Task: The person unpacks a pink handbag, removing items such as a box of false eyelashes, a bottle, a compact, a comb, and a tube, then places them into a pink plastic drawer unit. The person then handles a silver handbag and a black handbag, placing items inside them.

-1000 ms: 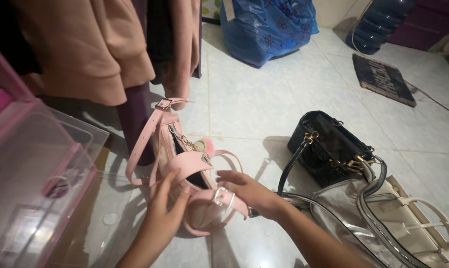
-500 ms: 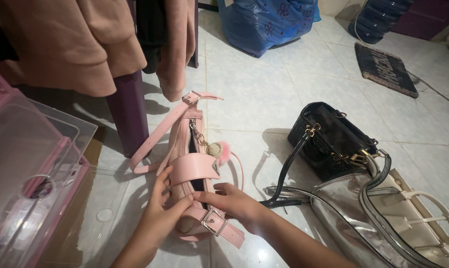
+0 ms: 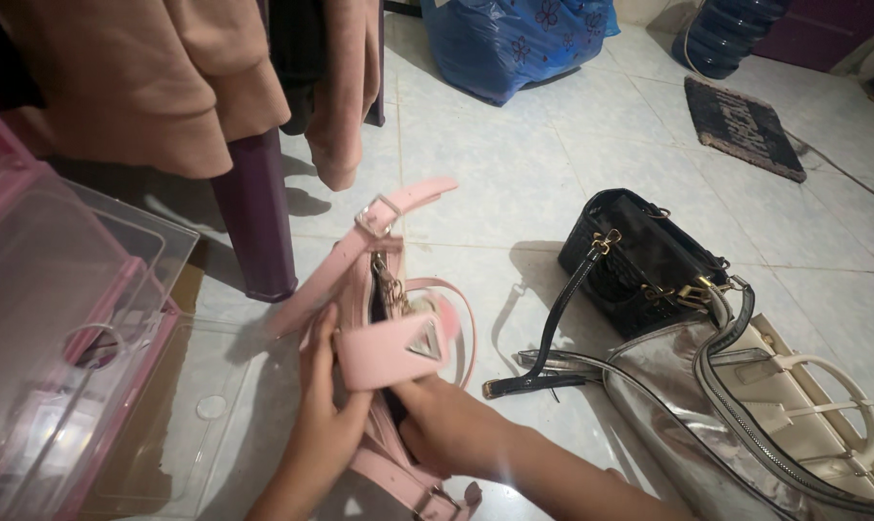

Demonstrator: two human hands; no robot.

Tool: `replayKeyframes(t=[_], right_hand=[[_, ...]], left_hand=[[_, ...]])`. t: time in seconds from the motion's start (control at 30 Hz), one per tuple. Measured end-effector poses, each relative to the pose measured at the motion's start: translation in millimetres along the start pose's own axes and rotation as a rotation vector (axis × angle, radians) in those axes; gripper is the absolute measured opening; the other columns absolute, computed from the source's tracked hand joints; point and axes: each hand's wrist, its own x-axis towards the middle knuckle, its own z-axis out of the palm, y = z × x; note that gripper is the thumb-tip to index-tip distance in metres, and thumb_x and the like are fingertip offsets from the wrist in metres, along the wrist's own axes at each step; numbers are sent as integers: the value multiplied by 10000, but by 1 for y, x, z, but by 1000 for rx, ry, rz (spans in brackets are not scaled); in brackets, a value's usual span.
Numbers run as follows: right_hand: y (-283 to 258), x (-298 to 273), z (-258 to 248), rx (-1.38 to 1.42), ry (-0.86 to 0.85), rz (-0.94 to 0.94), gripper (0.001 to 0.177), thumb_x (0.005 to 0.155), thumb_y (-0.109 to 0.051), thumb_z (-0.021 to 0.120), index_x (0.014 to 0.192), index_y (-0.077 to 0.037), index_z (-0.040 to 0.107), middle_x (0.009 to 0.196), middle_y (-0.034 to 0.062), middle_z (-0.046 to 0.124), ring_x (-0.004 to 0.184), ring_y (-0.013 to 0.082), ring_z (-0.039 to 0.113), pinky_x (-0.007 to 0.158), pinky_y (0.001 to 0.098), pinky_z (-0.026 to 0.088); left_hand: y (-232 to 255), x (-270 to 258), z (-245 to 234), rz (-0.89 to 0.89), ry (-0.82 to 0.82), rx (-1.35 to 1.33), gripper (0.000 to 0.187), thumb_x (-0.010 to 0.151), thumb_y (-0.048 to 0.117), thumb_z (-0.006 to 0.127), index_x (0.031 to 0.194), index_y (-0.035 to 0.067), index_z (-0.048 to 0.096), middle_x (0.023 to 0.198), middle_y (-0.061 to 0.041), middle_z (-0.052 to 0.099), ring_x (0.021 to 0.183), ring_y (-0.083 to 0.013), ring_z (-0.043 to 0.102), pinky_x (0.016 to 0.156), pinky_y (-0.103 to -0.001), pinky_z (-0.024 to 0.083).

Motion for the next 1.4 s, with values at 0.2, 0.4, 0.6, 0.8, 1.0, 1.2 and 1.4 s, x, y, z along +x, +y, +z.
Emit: replayKeyframes(t=[0.2, 0.4, 0.6, 0.8, 1.0, 1.2, 1.4], right_hand=[[-5, -4, -8, 437, 251, -22, 790, 812, 66, 531, 1539, -151, 313, 1285, 217, 602, 961, 331, 698, 778, 400, 561], [8, -2, -15, 811, 339, 250, 557, 876, 96, 446, 1347, -189, 366, 1438, 143, 531, 795, 189, 678, 617, 295, 555], [-19, -19, -10, 475, 338, 168, 330, 879, 37, 530, 1116, -138, 678, 1529, 66, 431, 1045, 181, 674, 654, 301, 621], [-49, -27, -23, -32, 392, 376, 525, 807, -185, 766, 1321, -207, 662, 1106, 104, 544, 969, 259, 624, 779, 375, 523], [-35, -27, -21, -316, 346, -213, 554, 768, -85, 732, 1305, 4, 626, 1095, 158, 610, 1055, 322, 581, 923, 387, 500], [-13, 5, -17, -379, -10, -291, 463, 841, -38, 634, 1301, -2, 598, 1175, 193, 694, 1167, 326, 626, 1028, 378, 495], [-1, 51, 0, -412, -395, 127, 652, 1012, -184, 447, 1638, -317, 327, 1292, 230, 649, 1330, 373, 494, 1213, 428, 328]], left_hand=[[-10, 1, -1, -356, 43, -195, 580, 870, 66, 659, 1395, 76, 415, 1223, -126, 638, 1113, -201, 648, 888, -328, 515], [-14, 7, -13, -428, 193, -284, 537, 889, 84, 686, 1355, 79, 421, 1237, -101, 608, 1069, -174, 614, 850, -319, 503], [-6, 1, -28, -745, 209, -402, 627, 814, 42, 674, 1379, 119, 412, 1256, -81, 586, 1037, -171, 603, 809, -364, 483], [-5, -3, -29, -480, 148, -234, 658, 776, 23, 742, 1352, 54, 426, 1253, -92, 607, 1112, -152, 603, 924, -308, 493], [-1, -4, -29, -708, 60, -296, 720, 755, 13, 745, 1374, 129, 394, 1080, -102, 620, 737, -162, 602, 542, -326, 492], [6, -3, -33, -761, 73, -250, 767, 739, 13, 761, 1380, 173, 371, 1113, -76, 613, 798, -154, 625, 538, -327, 517], [8, -1, -45, -893, 74, -249, 835, 767, 31, 741, 1444, 227, 294, 1332, -51, 526, 1107, -195, 635, 713, -431, 632]])
